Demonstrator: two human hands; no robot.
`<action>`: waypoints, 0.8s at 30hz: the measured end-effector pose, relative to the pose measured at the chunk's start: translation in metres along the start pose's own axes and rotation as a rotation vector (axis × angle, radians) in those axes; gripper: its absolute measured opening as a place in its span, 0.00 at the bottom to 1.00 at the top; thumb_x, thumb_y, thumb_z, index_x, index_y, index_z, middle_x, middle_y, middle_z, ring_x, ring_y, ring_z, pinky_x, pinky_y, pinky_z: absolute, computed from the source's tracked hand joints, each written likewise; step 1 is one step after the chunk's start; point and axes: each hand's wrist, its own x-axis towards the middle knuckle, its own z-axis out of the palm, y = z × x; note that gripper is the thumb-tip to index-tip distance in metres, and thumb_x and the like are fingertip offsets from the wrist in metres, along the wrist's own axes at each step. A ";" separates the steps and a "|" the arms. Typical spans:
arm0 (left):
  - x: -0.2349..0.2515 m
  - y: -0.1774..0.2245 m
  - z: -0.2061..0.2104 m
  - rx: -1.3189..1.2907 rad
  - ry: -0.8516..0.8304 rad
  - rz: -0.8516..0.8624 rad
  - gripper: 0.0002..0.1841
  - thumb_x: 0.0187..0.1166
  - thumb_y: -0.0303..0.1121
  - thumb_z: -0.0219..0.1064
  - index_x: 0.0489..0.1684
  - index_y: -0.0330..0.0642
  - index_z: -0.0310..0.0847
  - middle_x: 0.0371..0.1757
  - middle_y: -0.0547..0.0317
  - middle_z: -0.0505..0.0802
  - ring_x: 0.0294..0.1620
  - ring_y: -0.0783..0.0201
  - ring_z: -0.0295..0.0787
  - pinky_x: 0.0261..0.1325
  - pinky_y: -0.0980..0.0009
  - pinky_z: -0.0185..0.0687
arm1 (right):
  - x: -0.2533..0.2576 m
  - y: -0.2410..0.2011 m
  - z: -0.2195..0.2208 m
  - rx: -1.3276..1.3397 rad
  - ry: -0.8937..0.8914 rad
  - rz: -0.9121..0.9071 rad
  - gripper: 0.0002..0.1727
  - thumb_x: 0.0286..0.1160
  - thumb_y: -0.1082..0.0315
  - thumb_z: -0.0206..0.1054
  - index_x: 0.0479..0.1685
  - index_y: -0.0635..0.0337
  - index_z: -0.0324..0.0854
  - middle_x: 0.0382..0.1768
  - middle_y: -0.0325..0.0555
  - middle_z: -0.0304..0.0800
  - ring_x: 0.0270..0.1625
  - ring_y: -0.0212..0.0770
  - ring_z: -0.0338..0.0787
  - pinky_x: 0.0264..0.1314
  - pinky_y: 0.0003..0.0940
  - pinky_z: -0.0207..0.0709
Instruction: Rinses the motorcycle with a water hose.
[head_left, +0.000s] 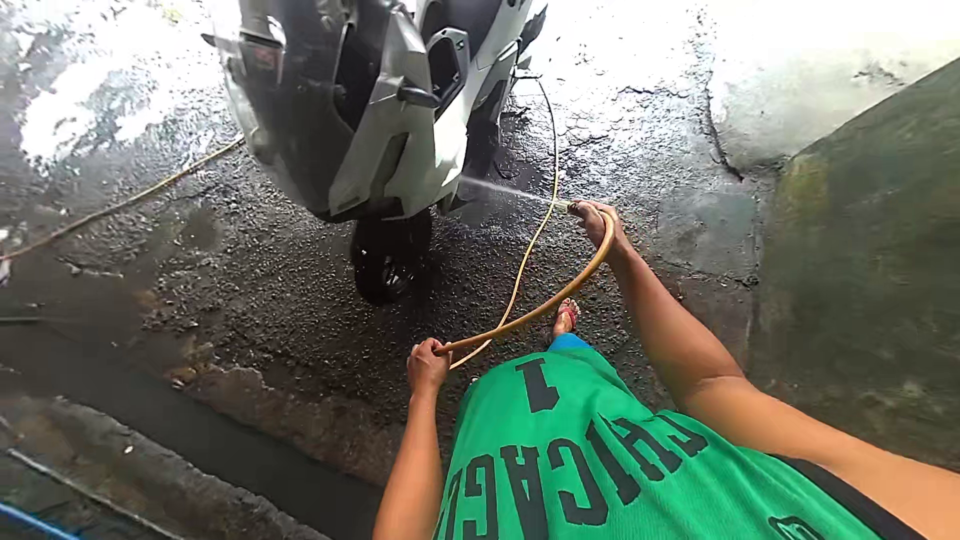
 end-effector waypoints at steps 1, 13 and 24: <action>0.006 0.016 0.000 0.005 0.002 -0.008 0.18 0.76 0.51 0.72 0.43 0.43 0.90 0.48 0.47 0.94 0.59 0.46 0.89 0.65 0.43 0.81 | 0.016 0.006 -0.009 -0.002 0.007 -0.016 0.22 0.92 0.61 0.50 0.65 0.63 0.85 0.60 0.55 0.91 0.63 0.43 0.90 0.67 0.46 0.82; 0.053 0.197 0.005 0.100 -0.082 -0.191 0.17 0.70 0.47 0.77 0.43 0.44 0.89 0.52 0.46 0.94 0.63 0.44 0.88 0.65 0.39 0.81 | 0.155 0.038 -0.131 -0.012 -0.222 0.013 0.21 0.91 0.60 0.52 0.65 0.62 0.86 0.54 0.55 0.93 0.59 0.43 0.91 0.67 0.45 0.81; 0.105 0.247 0.040 0.102 -0.288 -0.331 0.20 0.74 0.50 0.74 0.53 0.43 0.90 0.59 0.42 0.93 0.69 0.42 0.85 0.71 0.36 0.76 | 0.304 0.033 -0.253 0.206 0.034 0.093 0.22 0.90 0.60 0.50 0.63 0.63 0.86 0.63 0.51 0.90 0.65 0.42 0.89 0.68 0.46 0.83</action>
